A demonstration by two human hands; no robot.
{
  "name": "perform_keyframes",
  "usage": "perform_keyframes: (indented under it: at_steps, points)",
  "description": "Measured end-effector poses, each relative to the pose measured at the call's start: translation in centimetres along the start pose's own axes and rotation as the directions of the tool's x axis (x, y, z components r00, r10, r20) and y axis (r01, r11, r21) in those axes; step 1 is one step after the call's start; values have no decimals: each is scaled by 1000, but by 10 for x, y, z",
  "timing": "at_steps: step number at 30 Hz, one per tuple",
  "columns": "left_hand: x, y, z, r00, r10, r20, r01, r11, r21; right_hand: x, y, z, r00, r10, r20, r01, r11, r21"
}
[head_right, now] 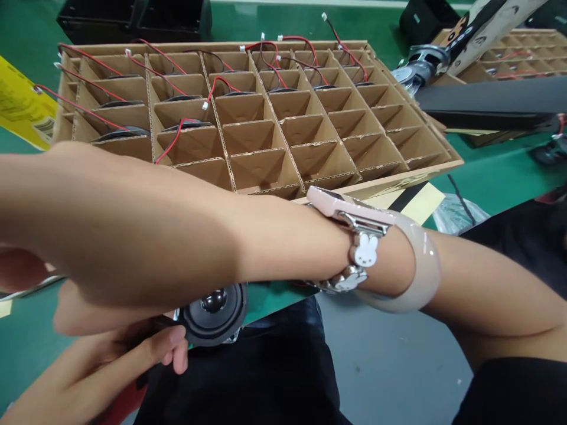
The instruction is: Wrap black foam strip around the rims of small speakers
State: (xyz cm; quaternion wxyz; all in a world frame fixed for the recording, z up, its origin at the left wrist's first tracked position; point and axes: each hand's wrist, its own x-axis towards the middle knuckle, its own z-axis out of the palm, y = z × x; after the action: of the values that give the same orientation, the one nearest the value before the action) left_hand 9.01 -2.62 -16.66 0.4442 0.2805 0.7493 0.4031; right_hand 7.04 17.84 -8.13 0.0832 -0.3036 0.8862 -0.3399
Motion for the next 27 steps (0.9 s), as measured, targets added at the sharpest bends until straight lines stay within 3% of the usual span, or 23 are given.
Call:
perform_keyframes:
  at_steps: [3,6,10,13,17,23,27]
  points:
    - [-1,8,7,992,-39,-117,32,997,-68,-5,8,1,998,-38,-57,43,995,87]
    - [-2,13,22,957,-104,-271,61,985,-165,-12,12,2,998,-17,-67,19,999,36]
    - [-3,6,31,960,-47,-276,7,990,-143,-17,14,5,997,28,-69,-31,999,-33]
    - [-1,4,23,960,-42,-276,15,995,-99,-22,15,9,989,84,-125,-94,993,-71]
    - [7,12,9,957,-16,-290,-14,995,-103,-29,17,11,989,93,-115,-99,994,-54]
    - [15,19,13,912,-58,-405,-57,962,-266,-33,19,12,987,130,-94,-138,986,-92]
    - [16,20,17,888,-103,-448,-76,928,-365,-36,19,14,987,78,-138,-88,994,-68]
